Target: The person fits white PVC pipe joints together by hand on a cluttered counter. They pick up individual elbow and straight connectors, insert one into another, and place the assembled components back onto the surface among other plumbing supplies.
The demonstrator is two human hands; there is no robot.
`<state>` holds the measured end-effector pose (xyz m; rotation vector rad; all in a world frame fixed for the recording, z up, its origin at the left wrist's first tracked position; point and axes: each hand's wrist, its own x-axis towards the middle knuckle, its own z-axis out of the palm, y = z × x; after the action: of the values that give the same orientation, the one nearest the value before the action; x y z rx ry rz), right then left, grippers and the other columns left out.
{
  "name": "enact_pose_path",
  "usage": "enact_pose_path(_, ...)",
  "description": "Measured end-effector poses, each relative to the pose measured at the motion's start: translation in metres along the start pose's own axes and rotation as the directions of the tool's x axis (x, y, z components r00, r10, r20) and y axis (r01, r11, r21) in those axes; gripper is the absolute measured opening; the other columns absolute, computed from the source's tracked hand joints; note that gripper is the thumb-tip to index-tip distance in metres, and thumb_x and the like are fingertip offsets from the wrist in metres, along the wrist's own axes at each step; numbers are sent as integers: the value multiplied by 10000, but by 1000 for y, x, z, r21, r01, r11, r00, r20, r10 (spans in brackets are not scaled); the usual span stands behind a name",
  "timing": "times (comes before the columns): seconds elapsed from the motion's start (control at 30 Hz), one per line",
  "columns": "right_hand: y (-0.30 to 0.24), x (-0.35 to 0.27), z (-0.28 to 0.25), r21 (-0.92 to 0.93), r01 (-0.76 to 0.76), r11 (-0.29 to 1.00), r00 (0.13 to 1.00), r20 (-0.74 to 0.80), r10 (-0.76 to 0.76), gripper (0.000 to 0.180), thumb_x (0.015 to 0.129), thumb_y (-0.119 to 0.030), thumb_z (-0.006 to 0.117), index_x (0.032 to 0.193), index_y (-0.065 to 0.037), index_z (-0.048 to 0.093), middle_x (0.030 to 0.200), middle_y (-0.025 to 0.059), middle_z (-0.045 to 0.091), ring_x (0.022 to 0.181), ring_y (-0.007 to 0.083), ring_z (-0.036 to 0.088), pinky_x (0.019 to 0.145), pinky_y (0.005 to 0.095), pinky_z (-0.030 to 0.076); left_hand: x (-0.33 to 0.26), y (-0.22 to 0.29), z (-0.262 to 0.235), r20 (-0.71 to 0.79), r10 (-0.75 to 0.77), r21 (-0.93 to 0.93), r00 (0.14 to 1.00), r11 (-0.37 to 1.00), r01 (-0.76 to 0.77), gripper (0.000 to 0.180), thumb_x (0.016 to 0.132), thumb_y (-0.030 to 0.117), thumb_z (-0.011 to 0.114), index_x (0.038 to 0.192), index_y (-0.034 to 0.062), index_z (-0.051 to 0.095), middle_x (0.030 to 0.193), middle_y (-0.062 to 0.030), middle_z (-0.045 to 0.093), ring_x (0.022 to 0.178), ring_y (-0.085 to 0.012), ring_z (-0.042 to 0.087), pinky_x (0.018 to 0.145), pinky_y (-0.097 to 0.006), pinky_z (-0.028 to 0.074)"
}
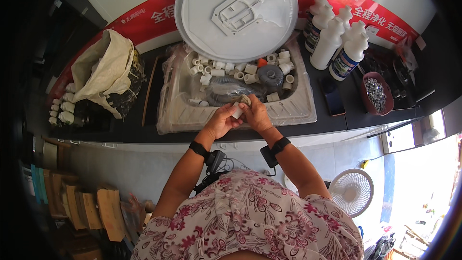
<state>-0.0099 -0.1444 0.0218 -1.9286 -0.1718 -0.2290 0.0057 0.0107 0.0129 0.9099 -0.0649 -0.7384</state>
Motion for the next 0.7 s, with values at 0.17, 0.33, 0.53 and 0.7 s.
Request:
enact_pose_path(0.17,9,-2,-5,138,74,988,997,27,-78,340,842,-329,515,996,-26,524,839,145,578,775,302,572,673,351,447,-2,-1,-6,23,10,-73,1000,997,-8,295,844,326,505,1010,82,505,858,-58,576,673,-152,552,582,-242,435)
enact_pose_path(0.33,3,2,-3,59,402,914,912,59,-406,408,858,-348,473,1098,-18,497,1010,185,527,888,339,539,773,381,431,-2,1,-7,62,-2,-162,998,987,12,319,846,349,492,1020,82,509,887,-67,586,702,-167,566,602,-260,441)
enact_pose_path(0.53,-1,-3,0,-100,212,972,977,61,-206,328,831,-272,503,1046,-25,477,971,199,531,861,362,534,727,387,436,-3,4,-3,43,-22,-113,999,993,27,333,836,294,508,1098,95,456,944,-62,572,732,-174,575,601,-257,439)
enact_pose_path(0.7,2,-2,1,-39,22,999,1000,-8,-22,277,832,-271,516,957,-25,493,812,175,563,761,330,559,657,370,439,0,9,-2,89,-100,-9,991,995,101,355,820,247,527,1128,99,432,954,-82,566,773,-201,591,626,-263,475)
